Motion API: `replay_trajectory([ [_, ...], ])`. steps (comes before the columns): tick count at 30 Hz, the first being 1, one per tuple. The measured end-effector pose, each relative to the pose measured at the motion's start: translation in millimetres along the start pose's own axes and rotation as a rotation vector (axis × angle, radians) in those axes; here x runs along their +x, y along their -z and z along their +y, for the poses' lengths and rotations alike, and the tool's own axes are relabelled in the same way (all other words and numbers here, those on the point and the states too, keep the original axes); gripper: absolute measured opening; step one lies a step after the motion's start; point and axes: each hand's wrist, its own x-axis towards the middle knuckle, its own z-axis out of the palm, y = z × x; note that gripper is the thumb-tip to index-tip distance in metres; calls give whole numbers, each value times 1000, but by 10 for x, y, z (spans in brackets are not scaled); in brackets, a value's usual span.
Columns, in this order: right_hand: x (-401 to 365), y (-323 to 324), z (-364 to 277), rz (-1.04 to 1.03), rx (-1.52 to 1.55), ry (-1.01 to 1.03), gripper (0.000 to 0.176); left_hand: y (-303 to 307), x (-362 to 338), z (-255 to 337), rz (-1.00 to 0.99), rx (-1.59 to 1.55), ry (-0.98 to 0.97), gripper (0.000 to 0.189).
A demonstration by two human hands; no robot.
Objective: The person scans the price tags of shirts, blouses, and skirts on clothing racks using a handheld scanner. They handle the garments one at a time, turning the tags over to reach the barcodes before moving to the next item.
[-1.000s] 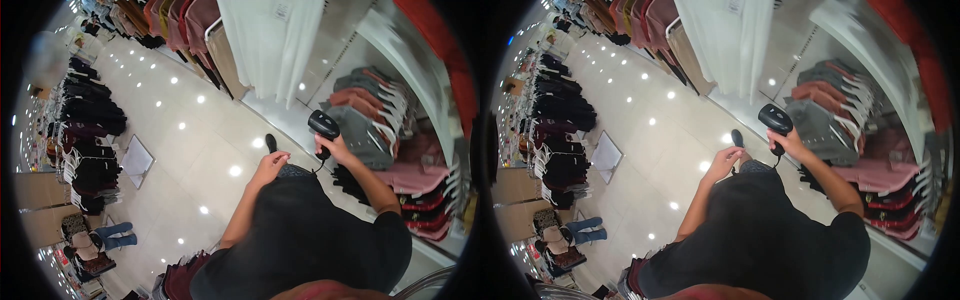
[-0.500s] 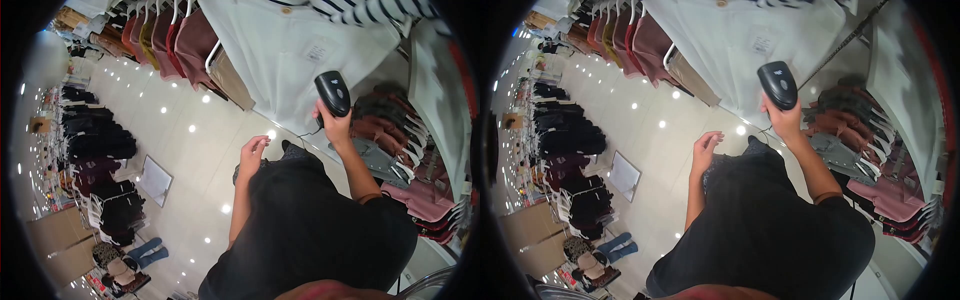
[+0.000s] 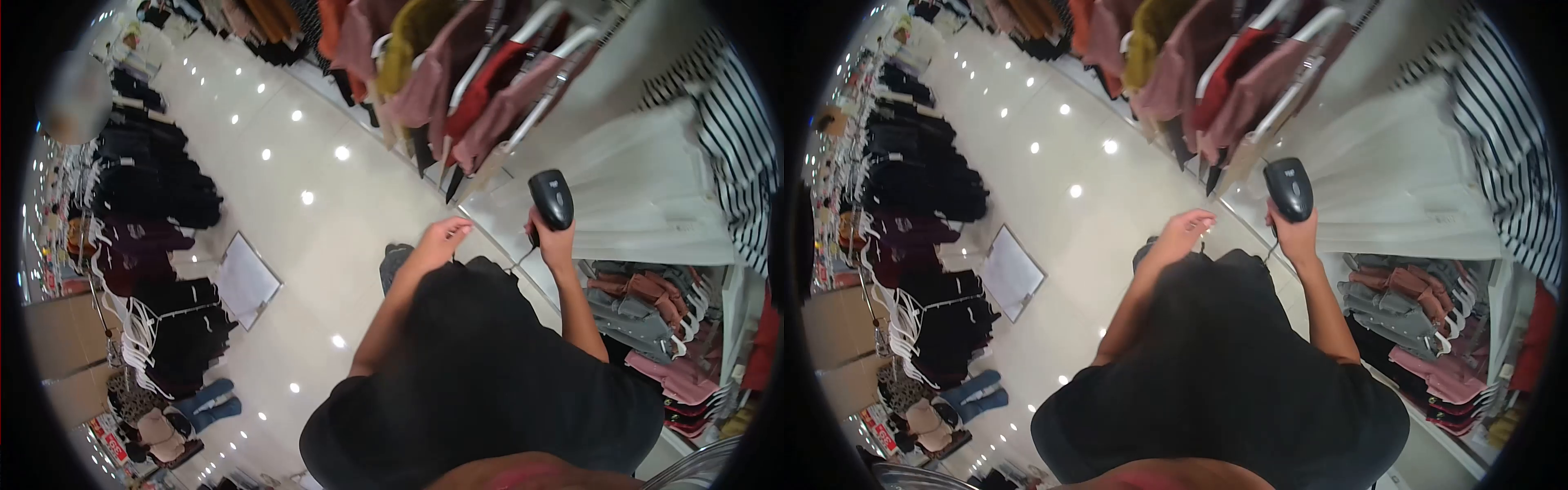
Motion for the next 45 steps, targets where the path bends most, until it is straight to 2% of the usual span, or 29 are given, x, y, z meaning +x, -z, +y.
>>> replay_trajectory([
  [2, 180, -435, -166, -42, -27, -18, 10, 557, -162, 7, 85, 81, 18, 25],
  [4, 347, -799, -264, -160, -104, 45, 10, 1070, -320, -67, 134, 84, 15, 25],
  [6, 473, -1126, -291, -187, -120, 82, 11, 1544, -379, -137, 164, 92, 4, 25],
  [10, 653, -1673, -217, -220, -48, -14, 14, 2194, -331, -222, 242, 133, 91, 24],
  [12, 791, -1931, -166, -289, -81, -32, 14, 2396, -210, -175, 307, 104, -27, 23],
  [14, 979, -2213, -91, -341, -108, -44, 13, 2525, -89, 51, 295, 171, 5, 22],
  [16, 1189, -2562, -99, -353, 87, -79, 12, 2611, 80, 211, 268, 99, -7, 22],
  [18, 1479, -2844, -41, -401, 111, -96, 10, 2723, 247, 273, 237, 56, -3, 22],
  [20, 1788, -3115, -53, -479, 59, 21, 10, 2943, 465, 284, 188, 15, 21, 22],
  [22, 2059, -3357, -19, -489, 33, 19, 10, 3182, 702, 312, 129, 120, 75, 22],
  [24, 2399, -3619, 29, -495, 82, 155, 10, 3474, 981, 441, 127, 220, 89, 22],
  [28, 2845, -3944, 8, -518, 117, -42, 10, 3956, 1406, 749, 94, 185, 189, 24],
  [30, 3063, -4111, -71, -504, 162, -14, 11, 4222, 1635, 931, 110, 268, 145, 25],
  [34, 3388, -4243, -140, -517, -11, 118, 18, 4561, 2035, 1066, 186, 243, 112, 25],
  [37, 3540, -4433, -193, -443, 60, 156, 21, 4723, 2298, 1060, 143, 126, 66, 24],
  [38, 3591, -4490, -238, -439, 50, 156, 21, 4798, 2373, 1042, 108, 120, 25, 23],
  [40, 3713, -4660, -364, -463, 28, -19, 17, 5004, 2498, 1038, 50, 139, -5, 23],
  [42, 3844, -4943, -274, -406, 45, 25, 13, 5262, 2621, 1063, -55, 153, -9, 24],
  [45, 4057, -5413, -303, -361, 69, -37, 8, 5736, 2677, 1034, -22, 119, -36, 26],
])
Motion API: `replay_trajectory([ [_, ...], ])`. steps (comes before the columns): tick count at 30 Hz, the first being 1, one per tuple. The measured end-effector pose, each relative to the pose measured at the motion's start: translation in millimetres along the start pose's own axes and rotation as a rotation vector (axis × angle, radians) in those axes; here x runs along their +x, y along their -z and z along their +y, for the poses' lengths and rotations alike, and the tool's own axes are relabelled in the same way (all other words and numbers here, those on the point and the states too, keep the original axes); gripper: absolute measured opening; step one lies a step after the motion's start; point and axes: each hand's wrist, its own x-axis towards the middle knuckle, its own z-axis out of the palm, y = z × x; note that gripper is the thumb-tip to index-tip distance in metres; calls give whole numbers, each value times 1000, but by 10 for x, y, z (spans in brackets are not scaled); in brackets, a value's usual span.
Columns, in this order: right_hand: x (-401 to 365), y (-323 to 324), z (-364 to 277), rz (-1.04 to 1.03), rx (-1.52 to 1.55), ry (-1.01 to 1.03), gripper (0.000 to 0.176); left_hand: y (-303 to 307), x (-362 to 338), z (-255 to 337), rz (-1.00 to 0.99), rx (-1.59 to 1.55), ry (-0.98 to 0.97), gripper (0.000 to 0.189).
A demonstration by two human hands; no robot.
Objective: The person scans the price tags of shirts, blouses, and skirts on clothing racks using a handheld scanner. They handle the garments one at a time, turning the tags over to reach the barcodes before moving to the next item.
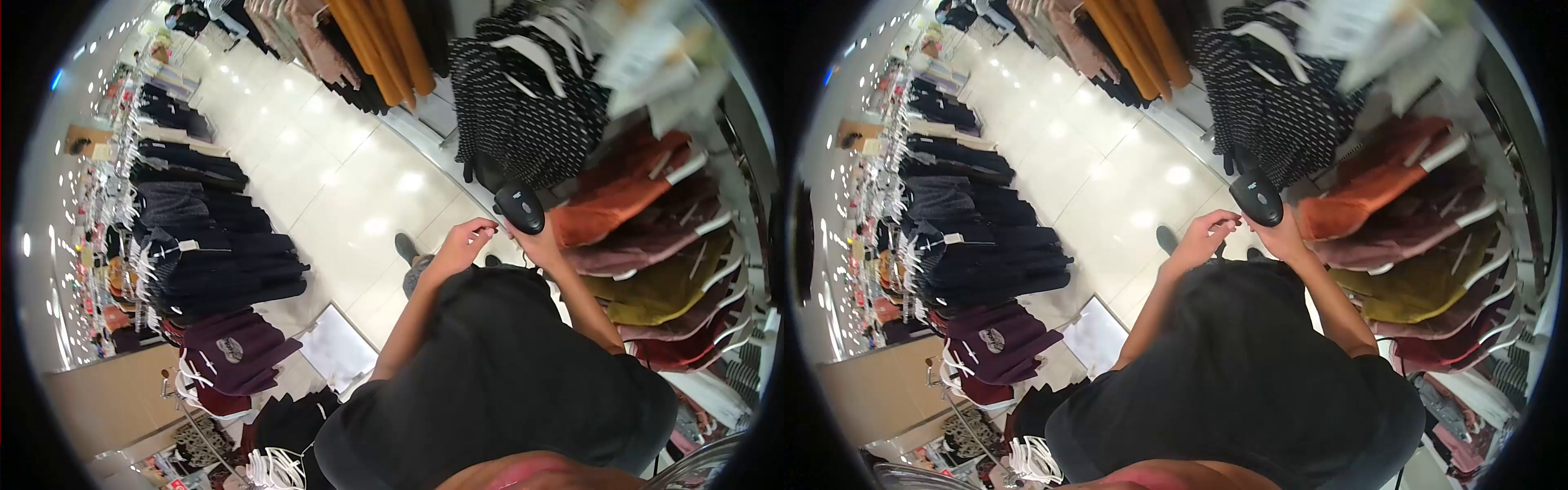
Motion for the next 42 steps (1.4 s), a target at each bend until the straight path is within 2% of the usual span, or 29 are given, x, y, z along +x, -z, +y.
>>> replay_trajectory([
  [3, 420, -414, 23, 1, -60, -37, 8, 618, -70, -157, 75, -11, -50, 33],
  [5, 771, -683, 52, -60, -12, 31, 5, 1063, -124, -330, 192, -330, -8, 41],
  [8, 1230, -1183, -71, -80, 36, 8, 5, 1847, -196, -398, 241, -338, -76, 44],
  [13, 1683, -2003, -500, -72, 49, 15, 6, 2823, -387, -250, 353, -266, -149, 45],
  [19, 2250, -2499, -464, -56, 32, 15, 10, 3608, -346, -330, 395, -236, -99, 50],
  [24, 2896, -2772, -378, -30, 158, -19, 9, 4042, 61, -341, 412, -255, -114, 50],
  [27, 3403, -2890, -201, -32, 174, -61, 8, 4403, 392, -281, 343, -99, 29, 51],
  [28, 3564, -2945, -205, -44, 151, -6, 8, 4523, 534, -297, 266, 12, 91, 47],
  [31, 4109, -3102, -126, -39, 260, -31, 8, 4923, 942, -173, 59, 399, 288, 39],
  [32, 4316, -3150, -99, -8, 236, -52, 8, 5105, 1058, -198, -13, 457, 300, 41],
  [35, 4864, -3322, -205, -1, 245, -50, 7, 5524, 1430, 50, -52, 549, 385, 42],
  [39, 5425, -3448, -512, -103, 234, 9, 5, 5987, 1813, 156, 55, 454, 330, 40],
  [42, 5731, -3544, -483, -4, 206, 138, 5, 6259, 2077, 29, 40, 467, 297, 41],
])
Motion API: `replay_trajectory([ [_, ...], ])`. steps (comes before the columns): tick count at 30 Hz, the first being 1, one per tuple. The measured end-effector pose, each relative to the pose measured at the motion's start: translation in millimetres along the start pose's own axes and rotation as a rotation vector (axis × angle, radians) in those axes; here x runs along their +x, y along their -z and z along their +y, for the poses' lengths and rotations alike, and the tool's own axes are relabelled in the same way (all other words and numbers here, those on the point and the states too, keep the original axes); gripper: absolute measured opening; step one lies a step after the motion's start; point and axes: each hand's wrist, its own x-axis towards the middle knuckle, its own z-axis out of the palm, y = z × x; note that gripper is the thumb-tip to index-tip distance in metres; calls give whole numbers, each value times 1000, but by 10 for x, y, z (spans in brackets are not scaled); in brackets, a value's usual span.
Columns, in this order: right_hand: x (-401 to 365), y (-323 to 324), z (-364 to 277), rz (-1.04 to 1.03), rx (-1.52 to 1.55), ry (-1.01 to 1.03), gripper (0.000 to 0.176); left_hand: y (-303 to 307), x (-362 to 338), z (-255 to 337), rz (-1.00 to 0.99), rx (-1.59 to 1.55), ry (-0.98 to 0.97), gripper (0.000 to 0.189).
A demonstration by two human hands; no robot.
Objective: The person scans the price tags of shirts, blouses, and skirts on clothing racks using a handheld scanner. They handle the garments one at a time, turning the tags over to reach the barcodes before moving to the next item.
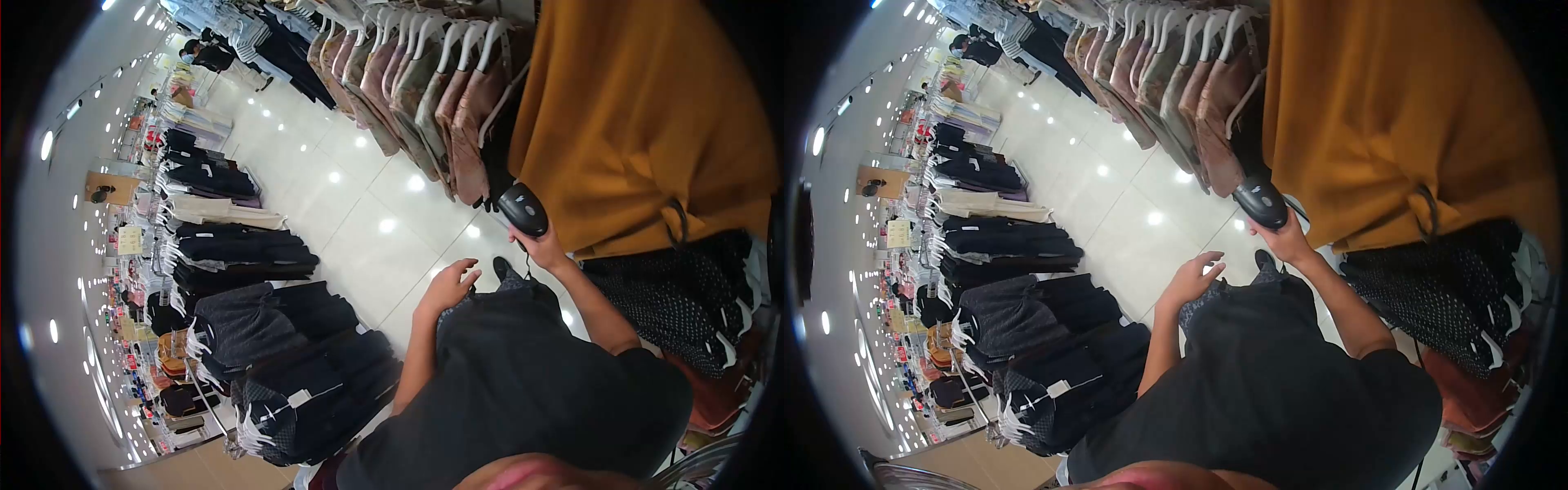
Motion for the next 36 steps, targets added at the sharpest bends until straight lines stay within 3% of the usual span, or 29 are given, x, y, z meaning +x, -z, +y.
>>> replay_trajectory([
  [4, 298, -89, 79, 81, 39, -173, 8, 304, 382, -208, -109, -81, -16, 43],
  [11, 973, -691, 72, 156, -52, -82, 11, 1131, 984, -531, -205, -148, -190, 40],
  [13, 1216, -959, 95, 228, -130, -125, 11, 1424, 1134, -703, -152, -147, -240, 37],
  [16, 1597, -1509, -104, 325, -130, -47, 10, 1906, 1391, -1036, -189, -270, -348, 36],
  [18, 1770, -1768, -319, 317, -169, 9, 11, 2217, 1556, -1112, -196, -338, -303, 33],
  [23, 2125, -2055, -711, 503, -203, 165, 8, 2928, 2045, -708, -212, -194, -514, 28],
  [25, 2206, -2158, -860, 617, -195, 346, 7, 3068, 2206, -492, -300, -354, -541, 24],
  [28, 2370, -2263, -1204, 646, -328, 445, 9, 3142, 2314, -254, -336, -559, -575, 22],
  [32, 2736, -2307, -1613, 715, -351, 434, 11, 3187, 2258, -158, -386, -509, -615, 22],
  [36, 2914, -2210, -1689, 708, -377, 404, 12, 3086, 2322, -486, -397, -553, -565, 22],
])
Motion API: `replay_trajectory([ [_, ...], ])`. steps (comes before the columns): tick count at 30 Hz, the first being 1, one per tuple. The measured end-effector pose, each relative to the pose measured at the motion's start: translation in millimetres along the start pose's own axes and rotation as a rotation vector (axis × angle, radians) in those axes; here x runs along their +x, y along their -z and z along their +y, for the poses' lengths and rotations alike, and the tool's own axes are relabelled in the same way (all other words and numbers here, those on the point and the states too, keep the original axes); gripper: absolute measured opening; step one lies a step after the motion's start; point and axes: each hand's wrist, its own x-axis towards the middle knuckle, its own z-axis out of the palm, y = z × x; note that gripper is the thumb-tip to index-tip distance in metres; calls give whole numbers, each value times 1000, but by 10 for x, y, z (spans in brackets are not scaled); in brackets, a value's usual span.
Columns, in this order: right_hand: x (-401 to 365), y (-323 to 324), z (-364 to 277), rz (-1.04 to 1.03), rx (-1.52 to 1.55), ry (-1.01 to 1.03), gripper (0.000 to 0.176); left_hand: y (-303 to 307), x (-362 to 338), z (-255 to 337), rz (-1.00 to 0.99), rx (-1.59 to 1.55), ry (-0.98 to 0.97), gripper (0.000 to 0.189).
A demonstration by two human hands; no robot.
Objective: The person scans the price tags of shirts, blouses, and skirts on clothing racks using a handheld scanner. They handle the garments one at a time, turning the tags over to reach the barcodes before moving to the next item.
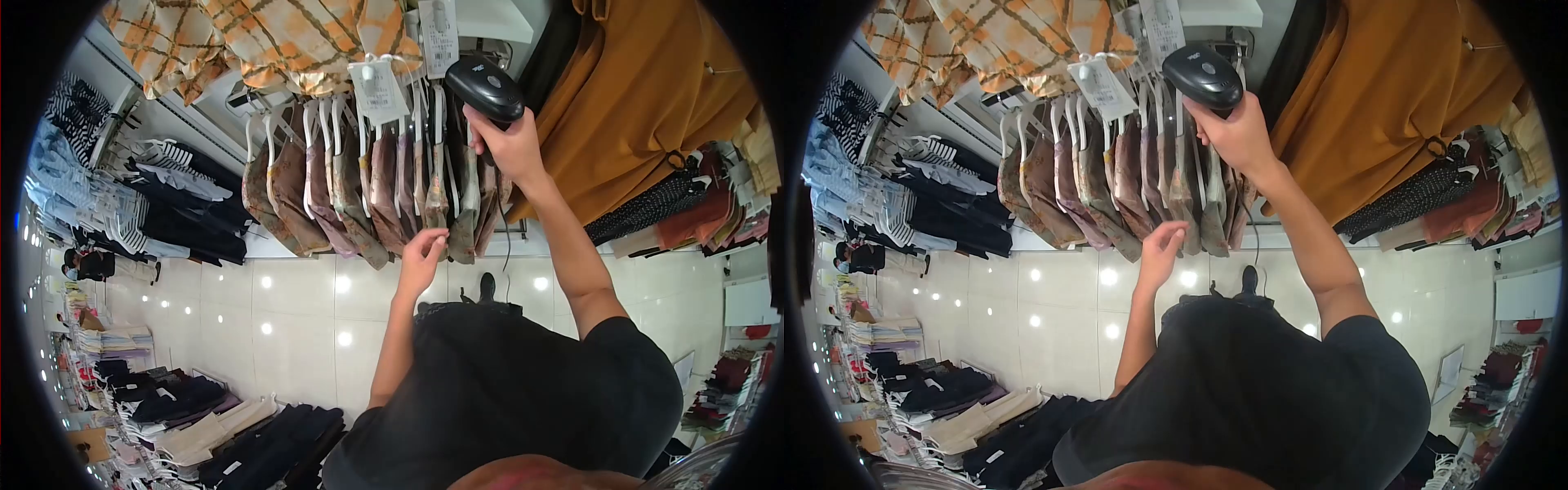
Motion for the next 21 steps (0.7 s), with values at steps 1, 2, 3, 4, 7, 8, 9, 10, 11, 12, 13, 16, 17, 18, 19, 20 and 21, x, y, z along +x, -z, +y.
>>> replay_trajectory([
  [1, 29, -12, -17, 7, -10, -35, 10, 14, -12, -42, 15, 21, 22, 23],
  [2, 28, -15, -29, 16, 3, -47, 12, 33, -42, -84, 29, -10, 29, 22],
  [3, 24, -6, -16, 14, 3, -47, 12, 30, -71, -126, 31, -10, 29, 22],
  [4, 26, 9, 16, 10, -33, -51, 13, 38, -83, -174, 33, -50, 42, 22],
  [7, -92, 37, 100, 5, -120, -95, 14, 151, -167, -253, 4, 19, 78, 22],
  [8, -114, 51, 113, -6, -186, -119, 14, 178, -143, -261, -23, 112, 81, 22],
  [9, -140, 34, 102, 5, -198, -72, 12, 208, -127, -264, -11, 106, 73, 22],
  [10, -172, 7, 72, 51, -146, -27, 11, 246, -139, -268, -12, 98, 91, 21],
  [11, -197, -29, 25, 97, -90, 13, 11, 274, -167, -281, -12, 91, 113, 21],
  [12, -201, -58, -58, 115, -47, 25, 10, 292, -181, -308, 6, 87, 115, 21],
  [13, -174, -45, -72, 91, -58, 73, 11, 307, -174, -332, 17, 74, 93, 21],
  [16, -154, -3, 6, 50, -160, 8, 13, 317, -188, -299, 39, 50, 72, 21],
  [17, -192, -31, 20, 38, -165, -25, 14, 316, -184, -282, 55, 37, 65, 21],
  [18, -222, -63, 13, 23, -172, -55, 14, 324, -175, -294, 65, 31, 58, 21],
  [19, -296, -189, -20, 23, -85, -61, 13, 329, -183, -316, 60, 34, 62, 21],
  [20, -332, -284, 33, -24, -82, 3, 14, 327, -231, -346, 52, 38, 76, 20],
  [21, -392, -370, 105, -66, -75, 63, 16, 313, -272, -381, 54, 36, 85, 20],
])
